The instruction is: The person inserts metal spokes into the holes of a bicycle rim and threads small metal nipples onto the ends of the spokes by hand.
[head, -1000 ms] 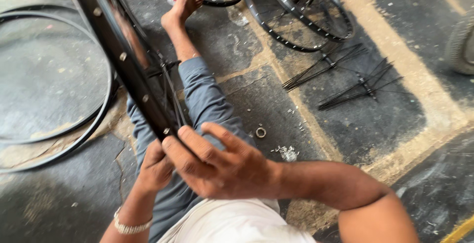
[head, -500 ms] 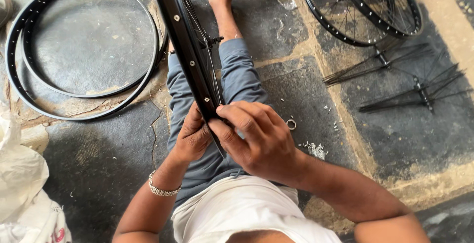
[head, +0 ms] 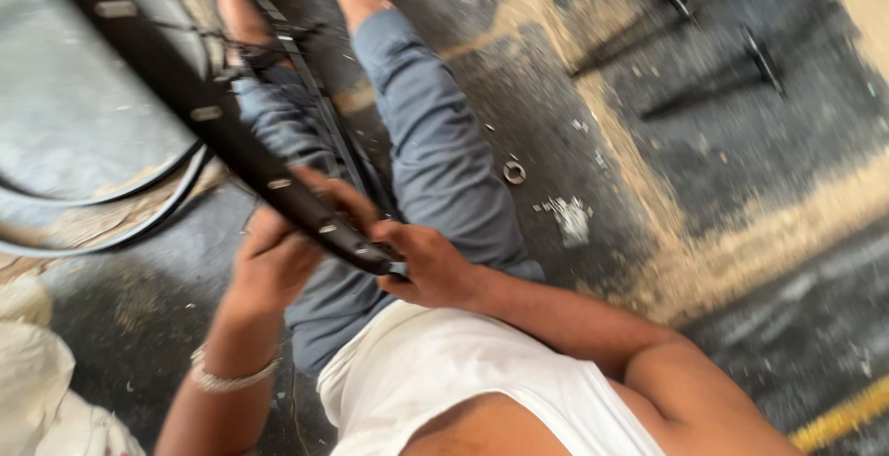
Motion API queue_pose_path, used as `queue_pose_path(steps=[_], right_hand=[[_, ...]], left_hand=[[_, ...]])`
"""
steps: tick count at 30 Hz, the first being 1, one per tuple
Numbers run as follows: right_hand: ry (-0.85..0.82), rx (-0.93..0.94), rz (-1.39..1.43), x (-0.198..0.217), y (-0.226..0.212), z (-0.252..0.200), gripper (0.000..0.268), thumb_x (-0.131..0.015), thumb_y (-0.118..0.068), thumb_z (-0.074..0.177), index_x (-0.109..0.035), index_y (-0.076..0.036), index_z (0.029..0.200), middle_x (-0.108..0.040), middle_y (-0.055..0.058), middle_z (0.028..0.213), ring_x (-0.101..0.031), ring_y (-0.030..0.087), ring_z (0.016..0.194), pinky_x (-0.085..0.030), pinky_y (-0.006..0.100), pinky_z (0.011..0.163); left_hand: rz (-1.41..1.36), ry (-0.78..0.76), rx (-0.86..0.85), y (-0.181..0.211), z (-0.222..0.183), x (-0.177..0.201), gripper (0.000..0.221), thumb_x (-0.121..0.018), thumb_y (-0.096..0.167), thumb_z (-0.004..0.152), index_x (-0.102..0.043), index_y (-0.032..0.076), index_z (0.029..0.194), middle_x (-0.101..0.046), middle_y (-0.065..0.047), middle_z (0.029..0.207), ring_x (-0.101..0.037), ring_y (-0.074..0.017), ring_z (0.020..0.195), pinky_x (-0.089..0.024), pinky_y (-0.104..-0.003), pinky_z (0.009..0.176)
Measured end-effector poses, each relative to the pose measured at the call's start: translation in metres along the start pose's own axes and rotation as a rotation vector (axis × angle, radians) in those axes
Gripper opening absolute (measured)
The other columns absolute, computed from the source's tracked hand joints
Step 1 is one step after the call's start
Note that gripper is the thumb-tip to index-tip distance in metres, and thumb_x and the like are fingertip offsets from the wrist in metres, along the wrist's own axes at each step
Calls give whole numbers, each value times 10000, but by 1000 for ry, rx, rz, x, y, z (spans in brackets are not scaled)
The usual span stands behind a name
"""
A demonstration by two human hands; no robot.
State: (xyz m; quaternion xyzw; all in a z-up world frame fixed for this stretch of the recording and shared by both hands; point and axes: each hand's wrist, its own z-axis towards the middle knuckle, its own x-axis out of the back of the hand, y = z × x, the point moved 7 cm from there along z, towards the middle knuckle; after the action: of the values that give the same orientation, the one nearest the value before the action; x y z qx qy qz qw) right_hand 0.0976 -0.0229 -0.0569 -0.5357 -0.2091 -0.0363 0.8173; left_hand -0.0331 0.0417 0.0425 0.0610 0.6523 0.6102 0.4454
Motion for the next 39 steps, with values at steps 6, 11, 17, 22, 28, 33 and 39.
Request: queue_pose_path(steps=[6, 11, 17, 22, 28, 33, 39], right_hand=[[-81, 42, 101, 9, -19, 6, 695, -796, -77, 792, -431, -172, 1376, -701, 68, 1135, -740, 265, 1009, -589, 390, 871], [-135, 82, 82, 26, -26, 2, 752, -835, -297, 884, -410, -119, 1478, -691, 53, 1062, -717, 265, 963, -568, 404, 845], [329, -362, 27, 127, 117, -59, 83, -536, -167, 1076, -571, -97, 1106, -711, 81, 1206, -781, 180, 917, -644, 322, 806], [490, -756, -820, 238, 244, -145, 275, -654, -67, 990, -658, -57, 1265, -676, 167, 1231, -663, 327, 1093, -550, 436, 938], [212, -846, -980, 221, 310, -205, 393, -541, -19, 955, -673, -58, 1323, -646, 198, 1265, -601, 393, 1162, -525, 492, 935], [231, -805, -880, 219, 309, -214, 255, -539, -148, 1066, -745, -11, 1127, -674, 264, 1258, -621, 454, 1161, -486, 536, 983], [183, -618, -1116, 213, 283, -204, 166, -652, -147, 1039, -634, 16, 1064, -631, 239, 1082, -618, 444, 1074, -512, 542, 913]], left_hand=[[183, 263, 110, 9, -24, -15, 133, -431, 51, 1174, -481, -66, 1136, -640, -309, 1094, -667, -279, 981, -528, -386, 966], [125, 270, 54, 3, -33, -18, 189, -424, 101, 1180, -491, -41, 1076, -679, -330, 1015, -729, -323, 975, -580, -447, 946], [72, 177, -163, 5, -41, 14, 73, -491, 169, 1136, -520, 103, 1151, -742, -194, 875, -793, -285, 850, -636, -509, 812], [116, 368, -242, -3, -59, 22, 93, -525, 223, 1123, -479, 151, 1160, -715, -111, 794, -717, -242, 708, -587, -452, 701], [75, 220, -223, -5, -28, 15, 273, -539, 302, 1065, -671, 69, 1017, -714, -138, 821, -696, -280, 704, -575, -460, 665], [-257, 221, -105, -20, -12, 6, 402, -631, 295, 999, -622, -58, 1192, -685, -294, 977, -677, -395, 857, -589, -515, 764], [8, 313, -277, -17, 10, -8, 328, -616, 288, 1091, -548, -32, 1111, -621, -247, 927, -673, -289, 769, -615, -376, 680]])
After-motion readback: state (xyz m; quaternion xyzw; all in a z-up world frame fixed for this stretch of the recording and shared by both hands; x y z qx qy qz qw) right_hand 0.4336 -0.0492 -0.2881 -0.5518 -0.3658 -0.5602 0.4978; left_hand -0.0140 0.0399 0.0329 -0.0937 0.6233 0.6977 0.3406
